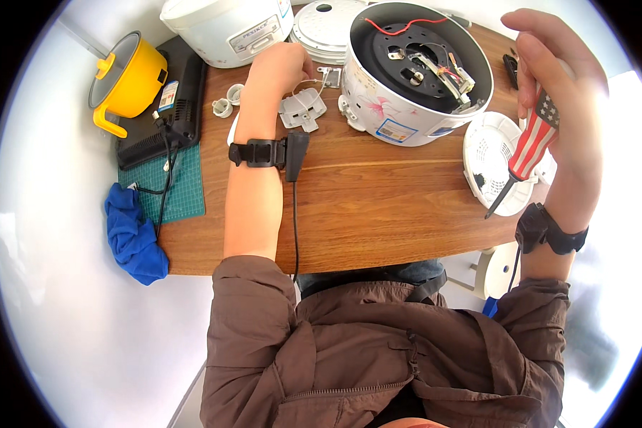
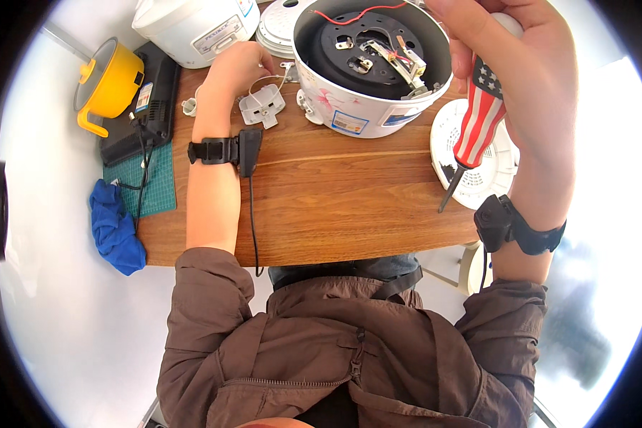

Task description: The person disassembles a white rice cooker using a screwdriver, removing the bottom cover and internal components. They then manipulate the internal wiring and heating element assembly.

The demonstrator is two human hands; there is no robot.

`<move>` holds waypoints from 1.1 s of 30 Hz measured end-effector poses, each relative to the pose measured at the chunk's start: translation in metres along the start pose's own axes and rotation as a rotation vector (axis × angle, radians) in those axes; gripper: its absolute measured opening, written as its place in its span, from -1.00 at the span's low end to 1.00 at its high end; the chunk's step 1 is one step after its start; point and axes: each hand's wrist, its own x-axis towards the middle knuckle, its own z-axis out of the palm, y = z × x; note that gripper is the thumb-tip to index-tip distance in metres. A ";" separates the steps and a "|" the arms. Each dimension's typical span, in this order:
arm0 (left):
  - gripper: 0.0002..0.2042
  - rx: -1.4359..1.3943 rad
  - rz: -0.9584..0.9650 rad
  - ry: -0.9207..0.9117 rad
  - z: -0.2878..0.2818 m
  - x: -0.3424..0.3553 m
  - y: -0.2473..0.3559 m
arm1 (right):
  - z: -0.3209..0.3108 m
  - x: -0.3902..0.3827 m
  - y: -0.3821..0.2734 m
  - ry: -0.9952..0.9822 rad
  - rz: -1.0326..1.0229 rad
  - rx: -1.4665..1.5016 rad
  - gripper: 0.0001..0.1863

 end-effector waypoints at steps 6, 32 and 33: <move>-0.88 0.031 0.034 0.017 0.000 0.002 0.003 | -0.003 -0.007 0.017 0.030 0.015 0.017 -0.70; -0.86 -0.165 0.726 0.516 -0.048 -0.040 0.107 | 0.027 0.011 0.060 -0.109 -0.147 -0.541 -0.68; -0.85 -0.143 0.718 0.505 -0.047 -0.041 0.107 | 0.029 0.011 0.061 -0.097 -0.148 -0.510 -0.70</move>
